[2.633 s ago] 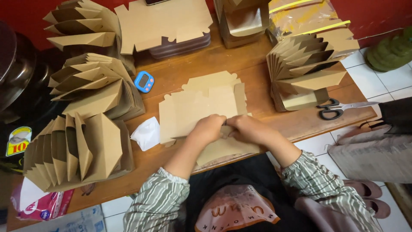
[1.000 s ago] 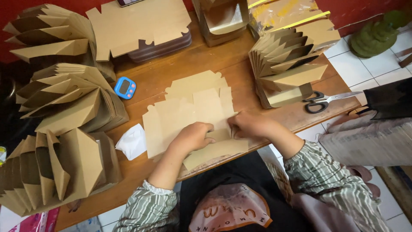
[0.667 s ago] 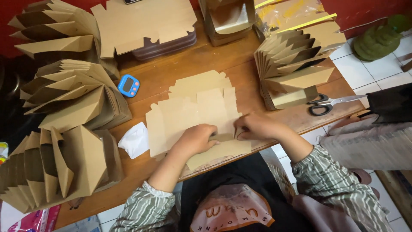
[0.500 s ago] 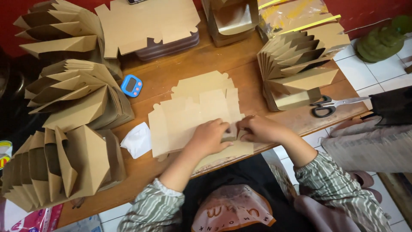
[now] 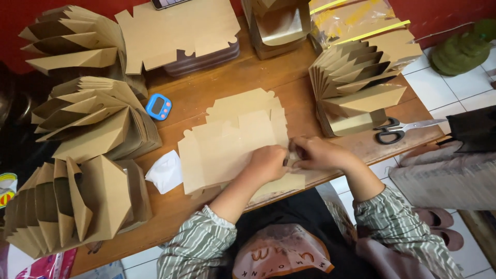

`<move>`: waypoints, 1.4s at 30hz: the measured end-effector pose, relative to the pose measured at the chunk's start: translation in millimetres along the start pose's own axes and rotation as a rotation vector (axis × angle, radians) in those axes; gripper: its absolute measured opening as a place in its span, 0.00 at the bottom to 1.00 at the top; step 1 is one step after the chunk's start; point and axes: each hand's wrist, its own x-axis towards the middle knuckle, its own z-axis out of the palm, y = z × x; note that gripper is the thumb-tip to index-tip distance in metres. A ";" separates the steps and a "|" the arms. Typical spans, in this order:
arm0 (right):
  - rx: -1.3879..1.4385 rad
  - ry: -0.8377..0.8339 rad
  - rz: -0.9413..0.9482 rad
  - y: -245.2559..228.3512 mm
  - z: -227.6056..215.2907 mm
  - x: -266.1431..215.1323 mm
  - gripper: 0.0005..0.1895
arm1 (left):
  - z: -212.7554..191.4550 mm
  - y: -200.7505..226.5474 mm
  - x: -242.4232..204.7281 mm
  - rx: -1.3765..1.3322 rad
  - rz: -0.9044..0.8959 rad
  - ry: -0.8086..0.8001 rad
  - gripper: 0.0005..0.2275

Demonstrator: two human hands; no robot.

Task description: The person folds flat brown cardboard pieces into small open-top boxes by hand, pressing the creases and tucking the flaps to form the sides. Completed boxes are stacked on the right side of the table.

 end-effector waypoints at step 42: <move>-0.345 0.410 -0.148 24.8 12.0 79.6 0.04 | -18.9 -79.0 -6.6 0.131 -0.137 0.065 0.40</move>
